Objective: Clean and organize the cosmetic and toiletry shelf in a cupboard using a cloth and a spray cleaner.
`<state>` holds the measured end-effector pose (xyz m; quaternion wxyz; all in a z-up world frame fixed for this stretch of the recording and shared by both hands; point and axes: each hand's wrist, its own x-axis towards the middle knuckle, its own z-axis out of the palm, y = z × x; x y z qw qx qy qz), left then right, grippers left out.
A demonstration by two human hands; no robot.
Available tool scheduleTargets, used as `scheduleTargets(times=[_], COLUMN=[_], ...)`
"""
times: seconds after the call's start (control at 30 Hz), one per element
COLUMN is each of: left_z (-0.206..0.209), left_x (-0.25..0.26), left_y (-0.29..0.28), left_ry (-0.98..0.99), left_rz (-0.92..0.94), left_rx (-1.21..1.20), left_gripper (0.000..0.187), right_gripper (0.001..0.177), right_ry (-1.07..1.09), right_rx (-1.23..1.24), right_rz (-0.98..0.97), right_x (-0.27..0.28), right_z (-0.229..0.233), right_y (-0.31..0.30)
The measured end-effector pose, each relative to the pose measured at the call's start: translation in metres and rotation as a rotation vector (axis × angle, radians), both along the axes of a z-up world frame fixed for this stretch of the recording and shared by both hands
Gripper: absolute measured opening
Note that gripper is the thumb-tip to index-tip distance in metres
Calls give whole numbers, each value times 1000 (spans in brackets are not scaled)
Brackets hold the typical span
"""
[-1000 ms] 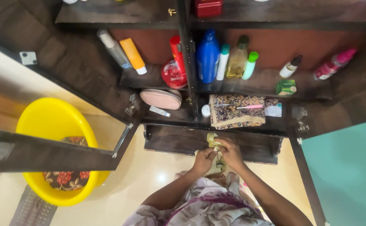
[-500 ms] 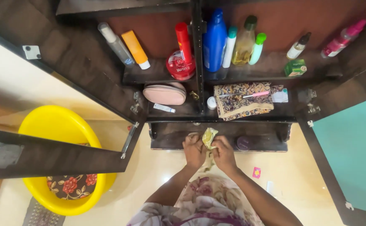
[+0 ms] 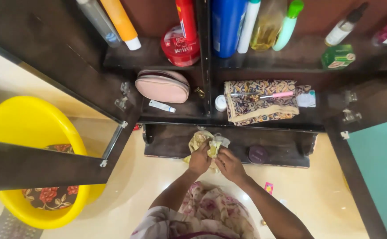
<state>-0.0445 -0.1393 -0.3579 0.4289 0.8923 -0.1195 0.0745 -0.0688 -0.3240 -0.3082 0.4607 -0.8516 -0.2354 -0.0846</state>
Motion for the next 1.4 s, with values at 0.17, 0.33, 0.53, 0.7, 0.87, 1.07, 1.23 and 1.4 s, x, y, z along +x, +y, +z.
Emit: scheduleTargets(times=[0.17, 0.33, 0.53, 0.7, 0.87, 1.07, 1.23, 1.4], left_z=[-23, -76, -136, -153, -165, -165, -170, -172], left_x=[15, 30, 46, 43, 65, 61, 52, 41], left_y=[-2, -22, -46, -49, -56, -52, -55, -75], left_ry=[-130, -215, -353, -677, -655, -575, -629, -758], left_rz=[-127, -169, -77, -168, -421, -419, -375, -349], left_rx=[171, 90, 69, 120, 182, 138, 149, 348], left_gripper=[40, 23, 19, 33, 49, 49, 41, 42], right_gripper=[16, 11, 11, 15, 30, 24, 19, 39], right_ry=[-63, -179, -87, -344, -524, -536, -741, -737], right_rx=[-73, -78, 20, -44, -85, -156, -280, -473], right_rz=[-8, 24, -62, -185, -212, -289, -372, -707], right_x=[16, 30, 51, 60, 55, 45, 0, -28], right_z=[-45, -111, -200, -240, -230, -240, -220, -220], right_y=[-10, -25, -35, -32, -24, -29, -57, -99])
